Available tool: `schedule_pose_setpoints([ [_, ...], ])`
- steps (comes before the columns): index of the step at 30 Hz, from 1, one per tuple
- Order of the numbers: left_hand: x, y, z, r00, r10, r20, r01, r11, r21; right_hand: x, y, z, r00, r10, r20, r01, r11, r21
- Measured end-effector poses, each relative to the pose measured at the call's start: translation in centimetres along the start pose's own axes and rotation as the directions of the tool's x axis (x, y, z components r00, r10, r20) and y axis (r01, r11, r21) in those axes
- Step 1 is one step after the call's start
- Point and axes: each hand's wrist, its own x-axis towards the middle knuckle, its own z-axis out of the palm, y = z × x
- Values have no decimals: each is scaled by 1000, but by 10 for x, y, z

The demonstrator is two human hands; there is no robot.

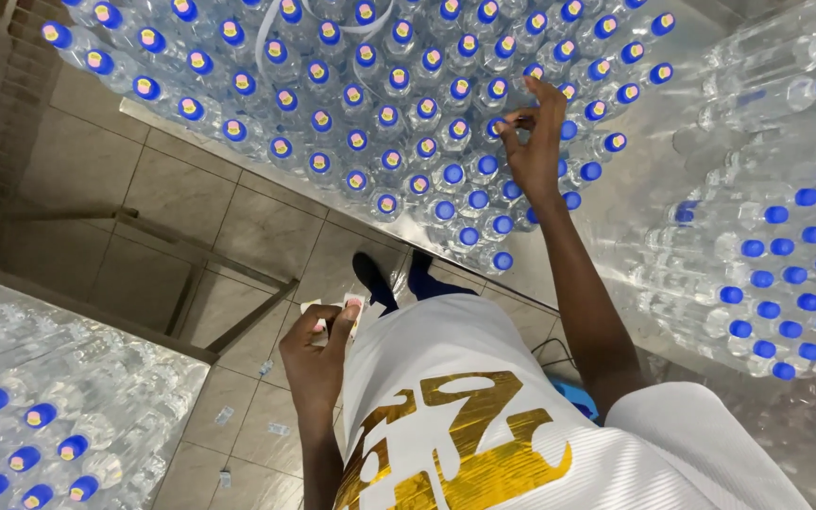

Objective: Peeling small circular labels from a strip and applying them to the caps of plastic water bottles arranged on a table.

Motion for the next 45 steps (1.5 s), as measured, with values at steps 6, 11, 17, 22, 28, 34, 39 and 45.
schedule_pose_setpoints([
  [6, 0, 3, 3, 1000, 25, 1, -25, 1000, 14, 5, 0, 7, 995, 63, -72, -60, 997, 52],
  [11, 2, 2, 5, 999, 47, 9, -47, 998, 36, 8, -8, -9, 984, 108, -143, -101, 993, 55],
  [17, 1, 4, 5, 1000, 24, -3, -24, 999, 22, 11, 11, -43, 965, 216, -147, -220, 976, -8],
  [22, 6, 2, 4, 1000, 9, 9, -9, 1000, 16, 14, 9, -42, 974, 193, -115, -197, 980, -19],
  [28, 6, 7, 5, 999, -40, 7, 40, 999, 15, 12, 13, -43, 960, 254, -116, -255, 967, 7],
  [34, 7, 4, 4, 1000, 17, 15, -18, 1000, 26, 11, 26, -44, 955, 279, -100, -266, 955, 129],
  [39, 9, 3, 4, 999, 33, 10, -33, 999, 42, 14, 33, -46, 939, 333, -88, -307, 924, 228],
  [45, 10, 5, 3, 999, 36, 18, -36, 999, 10, 15, 27, -42, 949, 308, -73, -301, 949, 95],
])
